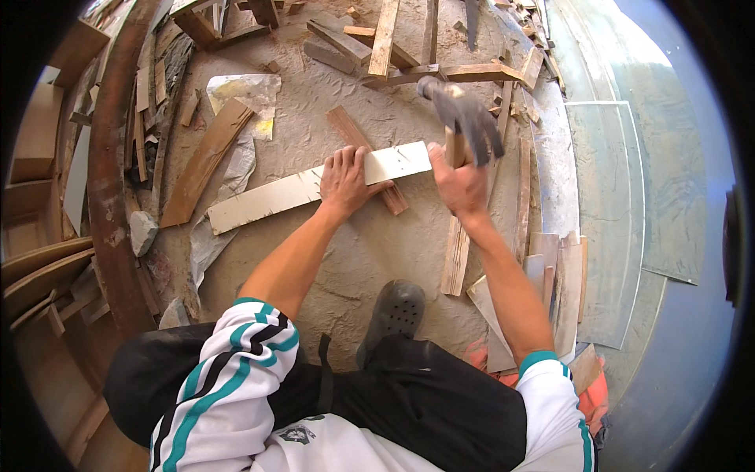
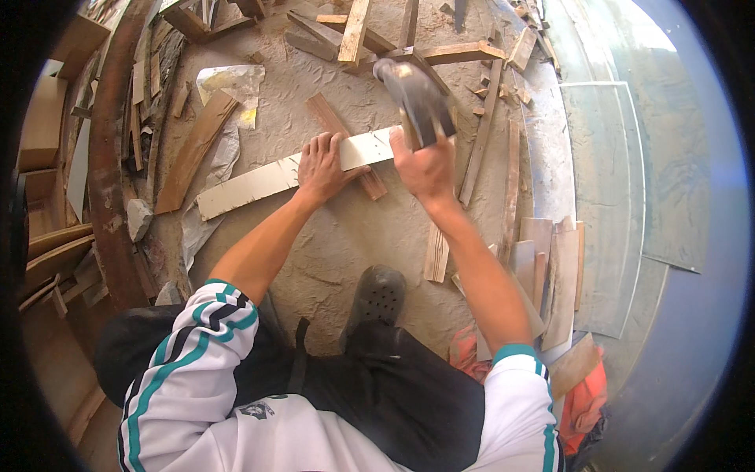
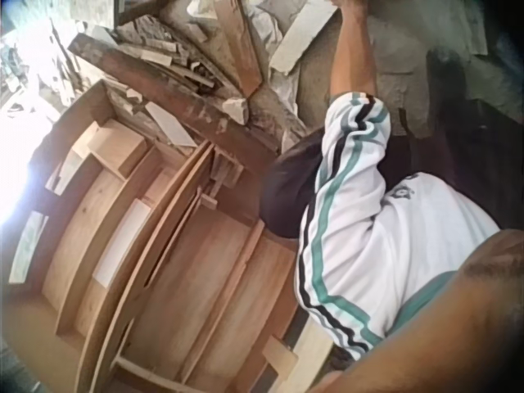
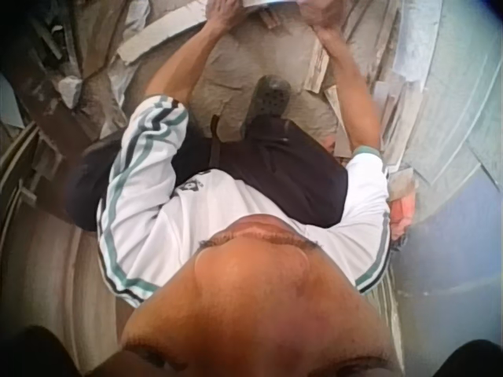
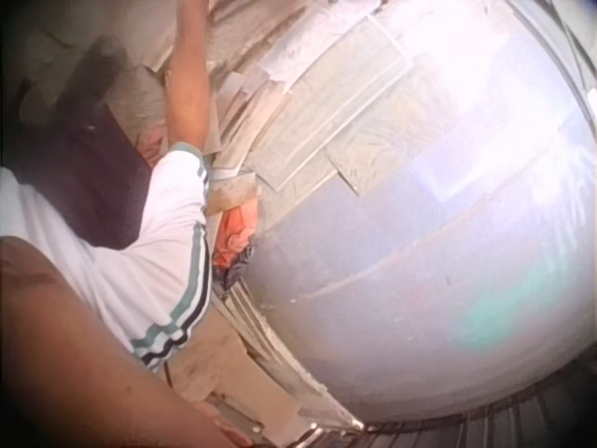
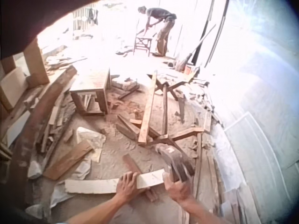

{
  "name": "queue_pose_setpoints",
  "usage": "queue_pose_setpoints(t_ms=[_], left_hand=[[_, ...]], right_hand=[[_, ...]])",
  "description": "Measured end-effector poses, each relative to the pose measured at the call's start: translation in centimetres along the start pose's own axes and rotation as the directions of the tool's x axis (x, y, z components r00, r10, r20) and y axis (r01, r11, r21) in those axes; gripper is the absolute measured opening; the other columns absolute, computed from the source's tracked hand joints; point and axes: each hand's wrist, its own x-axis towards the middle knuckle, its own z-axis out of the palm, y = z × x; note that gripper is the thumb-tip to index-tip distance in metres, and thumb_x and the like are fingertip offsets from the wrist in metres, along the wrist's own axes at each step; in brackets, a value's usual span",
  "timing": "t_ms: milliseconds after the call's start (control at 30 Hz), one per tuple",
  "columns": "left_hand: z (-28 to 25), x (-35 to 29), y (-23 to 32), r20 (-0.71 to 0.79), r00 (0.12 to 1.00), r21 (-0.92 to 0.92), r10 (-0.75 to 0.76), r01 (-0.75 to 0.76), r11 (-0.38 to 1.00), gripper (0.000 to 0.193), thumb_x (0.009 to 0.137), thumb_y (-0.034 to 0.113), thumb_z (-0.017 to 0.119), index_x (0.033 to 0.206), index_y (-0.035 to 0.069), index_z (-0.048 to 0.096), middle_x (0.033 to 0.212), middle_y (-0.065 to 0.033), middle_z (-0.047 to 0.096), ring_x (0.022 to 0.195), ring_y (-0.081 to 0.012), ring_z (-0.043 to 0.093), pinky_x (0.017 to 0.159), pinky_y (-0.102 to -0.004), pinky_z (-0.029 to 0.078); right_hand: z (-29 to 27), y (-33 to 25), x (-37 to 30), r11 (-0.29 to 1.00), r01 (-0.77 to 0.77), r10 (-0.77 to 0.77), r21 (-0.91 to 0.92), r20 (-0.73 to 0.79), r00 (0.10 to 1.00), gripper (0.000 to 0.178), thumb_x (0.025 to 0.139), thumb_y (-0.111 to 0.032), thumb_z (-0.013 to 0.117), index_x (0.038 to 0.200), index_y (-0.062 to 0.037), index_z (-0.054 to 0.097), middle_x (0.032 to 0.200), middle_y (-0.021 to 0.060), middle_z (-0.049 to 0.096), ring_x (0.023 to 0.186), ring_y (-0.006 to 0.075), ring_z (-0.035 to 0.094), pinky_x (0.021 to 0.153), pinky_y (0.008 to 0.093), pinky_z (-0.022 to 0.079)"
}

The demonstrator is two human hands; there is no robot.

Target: The person selects a piece of wood from a pile, places it on a wooden stand, and uses a hammer to drive nails into it. They repeat this process with several other pieces of wood, hammering nails into each one.

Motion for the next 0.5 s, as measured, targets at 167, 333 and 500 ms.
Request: queue_pose_setpoints(t_ms=[167, 333, 500], left_hand=[[-0.2, 0.8, 1.0, 0.014, 1.000, -0.024, 0.022, -0.021, 0.999, 0.086, 0.073, 0.068, 0.071, 0.129, 0.007, 0.046, 0.119, -0.0100, 0.049, 0.114, -0.0285, 0.046, 0.098, -0.0406, 0.037], [-0.2, 0.6, 0.2, 0.021, 1.000, -0.021, -0.001, 0.002, 1.000, 0.088, 0.073, 0.068, 0.071, 0.130, 0.006, 0.047, 0.121, -0.0105, 0.049, 0.116, -0.0287, 0.045, 0.099, -0.0402, 0.037], [-0.3, -1.2, -0.3, 0.056, 0.998, 0.015, -0.029, 0.028, 0.999, 0.086, 0.075, 0.067, 0.071, 0.130, 0.005, 0.047, 0.120, -0.0116, 0.048, 0.116, -0.0295, 0.045, 0.099, -0.0417, 0.036]], right_hand=[[2.1, 7.5, -3.0, 0.924, -0.144, 0.218, -0.356, 0.179, 0.959, 0.032, 0.081, -0.030, 0.062, 0.093, -0.0023, 0.071, 0.086, 0.0250, 0.069, 0.083, 0.0412, 0.067, 0.079, 0.0456, 0.051], [0.2, 3.6, -1.0, 0.939, -0.275, 0.317, -0.208, 0.207, 0.926, 0.030, 0.080, -0.029, 0.062, 0.082, 0.0001, 0.068, 0.077, 0.0244, 0.067, 0.074, 0.0400, 0.066, 0.073, 0.0446, 0.051], [-0.3, 3.1, -1.4, 0.895, -0.432, 0.445, -0.108, 0.182, 0.877, 0.038, 0.079, -0.031, 0.063, 0.074, 0.0058, 0.064, 0.064, 0.0221, 0.063, 0.063, 0.0337, 0.065, 0.065, 0.0437, 0.050]])
